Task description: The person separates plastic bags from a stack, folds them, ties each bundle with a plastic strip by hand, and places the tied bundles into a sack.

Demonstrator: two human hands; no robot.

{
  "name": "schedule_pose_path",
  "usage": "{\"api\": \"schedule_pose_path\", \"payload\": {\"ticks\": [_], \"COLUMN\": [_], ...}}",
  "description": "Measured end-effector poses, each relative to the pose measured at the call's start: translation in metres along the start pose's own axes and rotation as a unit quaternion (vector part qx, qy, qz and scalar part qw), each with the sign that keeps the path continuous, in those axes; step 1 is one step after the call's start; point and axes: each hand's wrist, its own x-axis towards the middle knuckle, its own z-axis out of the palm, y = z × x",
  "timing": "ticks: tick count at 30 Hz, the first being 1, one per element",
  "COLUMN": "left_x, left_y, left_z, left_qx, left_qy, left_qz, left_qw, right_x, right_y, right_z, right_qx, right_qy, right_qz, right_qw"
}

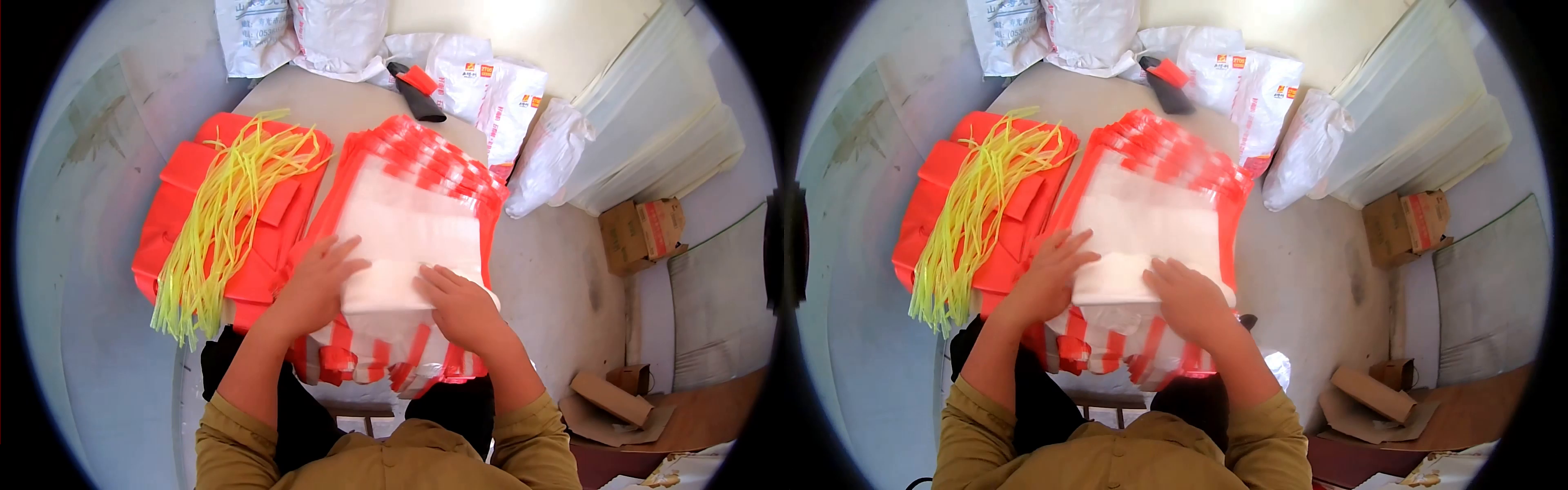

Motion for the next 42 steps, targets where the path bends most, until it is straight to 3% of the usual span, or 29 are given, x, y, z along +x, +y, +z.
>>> {"api": "schedule_pose_path", "payload": {"ticks": [6, 10, 12, 15, 17, 20, 23, 26, 29, 32, 35, 41, 42], "left_x": [-0.010, -0.012, -0.007, 0.000, 0.005, 0.010, 0.013, 0.015, 0.016, 0.017, 0.017, 0.012, 0.013], "left_y": [0.005, 0.002, 0.007, 0.001, 0.004, 0.002, -0.003, -0.001, 0.003, 0.007, 0.008, -0.009, -0.011], "left_z": [0.011, 0.021, 0.017, 0.025, 0.030, 0.040, 0.045, 0.046, 0.047, 0.044, 0.044, 0.061, 0.060], "left_qx": [-0.136, -0.218, -0.194, -0.183, -0.211, -0.244, -0.219, -0.258, -0.307, -0.311, -0.313, -0.242, -0.216], "left_qy": [-0.055, -0.062, -0.016, -0.026, 0.022, 0.073, 0.063, 0.074, 0.092, 0.096, 0.100, 0.112, 0.106], "left_qz": [0.075, -0.010, -0.047, -0.192, -0.228, -0.270, -0.301, -0.302, -0.297, -0.296, -0.298, -0.290, -0.294], "left_qw": [0.986, 0.974, 0.980, 0.964, 0.950, 0.929, 0.926, 0.915, 0.899, 0.898, 0.896, 0.919, 0.925], "right_x": [-0.009, 0.018, 0.029, 0.042, 0.046, 0.033, 0.005, -0.028, -0.044, -0.041, -0.032, -0.021, -0.018], "right_y": [0.006, 0.016, 0.027, 0.039, 0.041, 0.060, 0.074, 0.094, 0.093, 0.087, 0.085, 0.081, 0.082], "right_z": [-0.032, -0.057, -0.059, -0.057, -0.055, -0.020, 0.016, 0.063, 0.066, 0.058, 0.062, 0.071, 0.075], "right_qx": [0.091, 0.133, 0.106, 0.115, 0.145, 0.105, 0.048, 0.271, 0.408, 0.469, 0.481, 0.243, 0.251], "right_qy": [-0.100, -0.189, -0.137, -0.045, 0.029, 0.241, 0.317, 0.297, 0.234, 0.219, 0.273, 0.352, 0.344], "right_qz": [0.016, 0.103, 0.089, 0.123, 0.172, 0.107, 0.120, 0.263, 0.327, 0.330, 0.291, 0.198, 0.220], "right_qw": [0.991, 0.967, 0.981, 0.985, 0.974, 0.959, 0.939, 0.877, 0.820, 0.789, 0.780, 0.882, 0.878]}}
